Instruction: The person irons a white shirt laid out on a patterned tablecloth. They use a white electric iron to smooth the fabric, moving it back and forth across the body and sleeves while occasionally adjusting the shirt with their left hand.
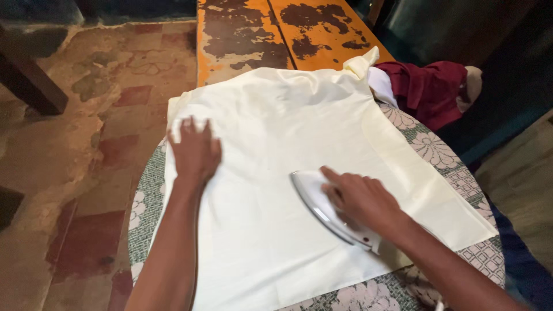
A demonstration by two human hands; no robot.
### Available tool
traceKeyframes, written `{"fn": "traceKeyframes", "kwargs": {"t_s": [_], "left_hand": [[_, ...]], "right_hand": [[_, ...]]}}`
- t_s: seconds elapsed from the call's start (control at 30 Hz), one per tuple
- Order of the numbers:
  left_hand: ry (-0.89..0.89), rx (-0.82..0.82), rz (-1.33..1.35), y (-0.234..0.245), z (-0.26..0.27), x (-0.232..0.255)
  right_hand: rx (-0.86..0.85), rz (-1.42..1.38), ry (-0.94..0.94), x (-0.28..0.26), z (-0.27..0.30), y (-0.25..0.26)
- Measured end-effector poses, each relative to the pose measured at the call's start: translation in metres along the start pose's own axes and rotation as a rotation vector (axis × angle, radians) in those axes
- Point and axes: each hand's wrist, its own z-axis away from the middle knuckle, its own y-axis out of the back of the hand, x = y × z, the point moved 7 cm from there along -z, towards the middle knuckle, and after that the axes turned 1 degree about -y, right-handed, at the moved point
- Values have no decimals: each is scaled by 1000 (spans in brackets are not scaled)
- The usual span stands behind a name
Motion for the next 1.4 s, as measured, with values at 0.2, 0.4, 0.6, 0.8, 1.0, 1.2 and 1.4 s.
{"fn": "traceKeyframes", "kwargs": {"t_s": [0.2,0.4,0.6,0.8,1.0,1.2,1.4], "left_hand": [[-328,-344,226,-35,29,99],[-319,-444,210,-47,29,100],[-322,-446,211,-50,29,100],[-313,-458,226,-44,28,99],[-291,-454,262,-36,28,97],[-316,-450,238,-42,26,98],[-309,-459,258,-45,26,97]], "right_hand": [[455,63,-10,63,-17,32],[568,53,-47,107,-59,41],[571,92,-80,116,-118,44],[643,45,-110,134,-190,67],[757,103,-146,174,-227,83],[761,139,-25,168,-225,99],[576,-7,-58,152,-217,105]]}}
